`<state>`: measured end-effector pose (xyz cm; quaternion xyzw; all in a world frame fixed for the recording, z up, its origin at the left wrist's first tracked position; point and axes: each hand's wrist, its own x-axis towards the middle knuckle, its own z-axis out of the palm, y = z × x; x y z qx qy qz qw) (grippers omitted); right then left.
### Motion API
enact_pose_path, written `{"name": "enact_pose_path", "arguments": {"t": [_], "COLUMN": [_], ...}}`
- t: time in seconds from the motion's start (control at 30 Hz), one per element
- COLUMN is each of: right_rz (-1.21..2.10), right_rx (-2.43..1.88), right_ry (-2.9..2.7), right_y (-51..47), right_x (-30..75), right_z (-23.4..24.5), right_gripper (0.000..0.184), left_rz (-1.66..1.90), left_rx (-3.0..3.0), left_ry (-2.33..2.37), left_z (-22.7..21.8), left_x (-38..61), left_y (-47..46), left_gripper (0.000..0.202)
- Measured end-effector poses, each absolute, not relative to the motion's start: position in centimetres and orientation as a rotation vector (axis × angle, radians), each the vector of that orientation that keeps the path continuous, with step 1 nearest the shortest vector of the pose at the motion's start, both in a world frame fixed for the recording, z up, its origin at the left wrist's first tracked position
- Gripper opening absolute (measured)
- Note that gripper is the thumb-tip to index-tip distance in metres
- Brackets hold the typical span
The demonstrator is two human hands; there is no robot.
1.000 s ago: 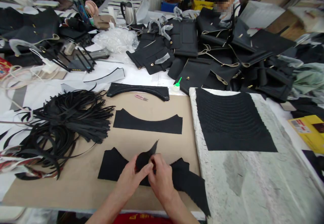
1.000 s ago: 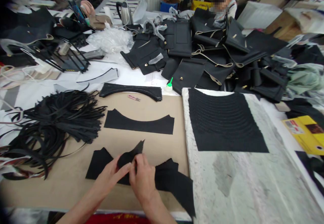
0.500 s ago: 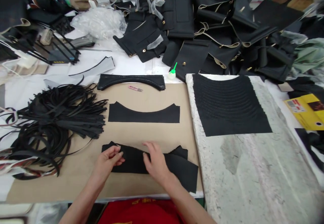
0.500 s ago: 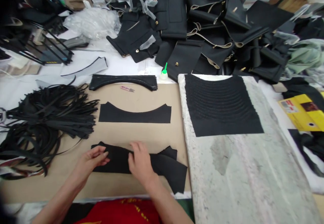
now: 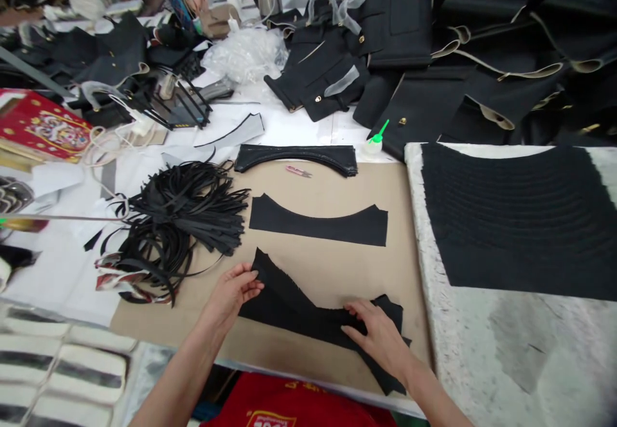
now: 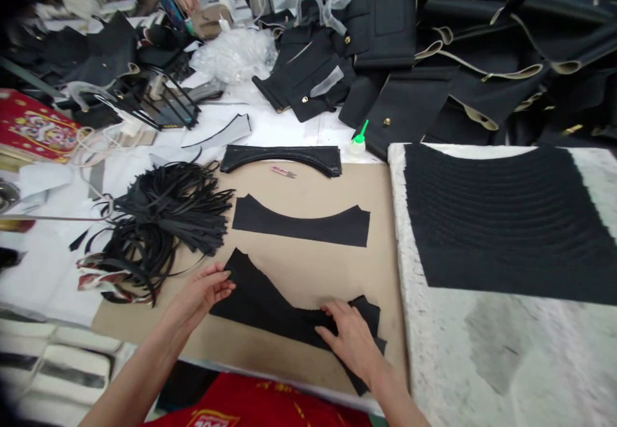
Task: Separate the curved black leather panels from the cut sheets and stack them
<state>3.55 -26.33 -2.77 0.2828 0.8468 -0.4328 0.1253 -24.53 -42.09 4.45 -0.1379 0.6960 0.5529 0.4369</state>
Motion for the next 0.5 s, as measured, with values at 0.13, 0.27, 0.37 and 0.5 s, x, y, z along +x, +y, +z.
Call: {"name": "enact_pose_path", "arguments": {"t": [0.13,0.27,0.37,0.5], "right_rz": [-1.268,-1.095,-0.926,-0.770], "right_rx": [0.752,0.728,0.790,0.881], "right_ry": [2.486,2.549,2.580,2.735], "right_y": [-28.2,-30.3,-30.0,-26.0], "right_x": [2.9,2.8,3.6,4.7], "right_z": [-2.6,-4.1,-5.0,-2.9], "right_gripper": [0.041,0.036,0.028,0.025], "left_rz": [1.441,1.485,1.524,1.630], "left_rx": [-0.433,-0.519,-0.516,-0.428], "left_ry": [1.676,1.573,1.562,1.570], "left_z": [4.7,5.2,5.3,5.1], "left_x": [-25.3,-26.0,-26.7,-28.1], "left_y": [-42.2,-42.4,-42.5,-43.0], "left_gripper": [0.020,0.019,0.018,0.016]}}
